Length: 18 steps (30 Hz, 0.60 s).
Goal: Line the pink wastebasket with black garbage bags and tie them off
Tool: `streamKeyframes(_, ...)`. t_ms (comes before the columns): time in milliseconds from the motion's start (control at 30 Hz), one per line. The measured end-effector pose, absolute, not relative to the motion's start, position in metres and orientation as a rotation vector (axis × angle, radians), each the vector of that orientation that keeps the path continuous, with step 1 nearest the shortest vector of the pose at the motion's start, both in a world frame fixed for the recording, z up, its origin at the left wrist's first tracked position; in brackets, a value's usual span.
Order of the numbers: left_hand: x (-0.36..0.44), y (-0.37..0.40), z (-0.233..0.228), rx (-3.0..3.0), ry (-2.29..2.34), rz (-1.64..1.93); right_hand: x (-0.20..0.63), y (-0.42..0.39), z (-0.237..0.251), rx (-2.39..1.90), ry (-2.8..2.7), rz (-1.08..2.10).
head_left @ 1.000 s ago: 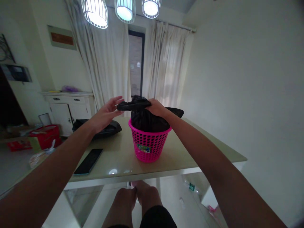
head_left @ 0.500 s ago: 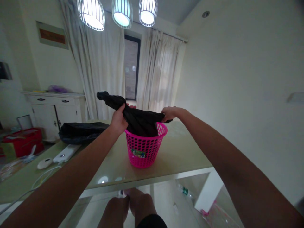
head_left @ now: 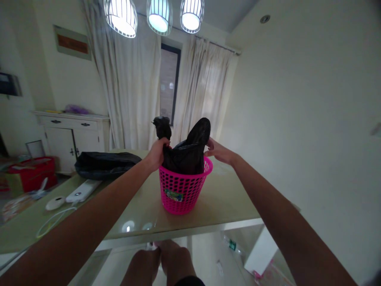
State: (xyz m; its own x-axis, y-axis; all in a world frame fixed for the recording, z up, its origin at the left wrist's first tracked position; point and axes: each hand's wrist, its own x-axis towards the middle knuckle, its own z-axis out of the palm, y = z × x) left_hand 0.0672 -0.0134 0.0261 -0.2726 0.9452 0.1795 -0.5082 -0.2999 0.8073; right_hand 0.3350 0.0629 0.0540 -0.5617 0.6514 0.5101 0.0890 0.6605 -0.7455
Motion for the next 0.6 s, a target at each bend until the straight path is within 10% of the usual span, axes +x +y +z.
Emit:
streamKeyframes(233, 0.079, -0.025, 0.029, 0.974, 0.562, 1.706, 0.232, 0.047, 0.032, -0.608, -1.275, 1.429)
streamKeyframes(600, 0.072, -0.015, 0.022, 1.135, 0.802, 1.648, 0.221, 0.053, 0.042, -0.369, -2.115, 0.799)
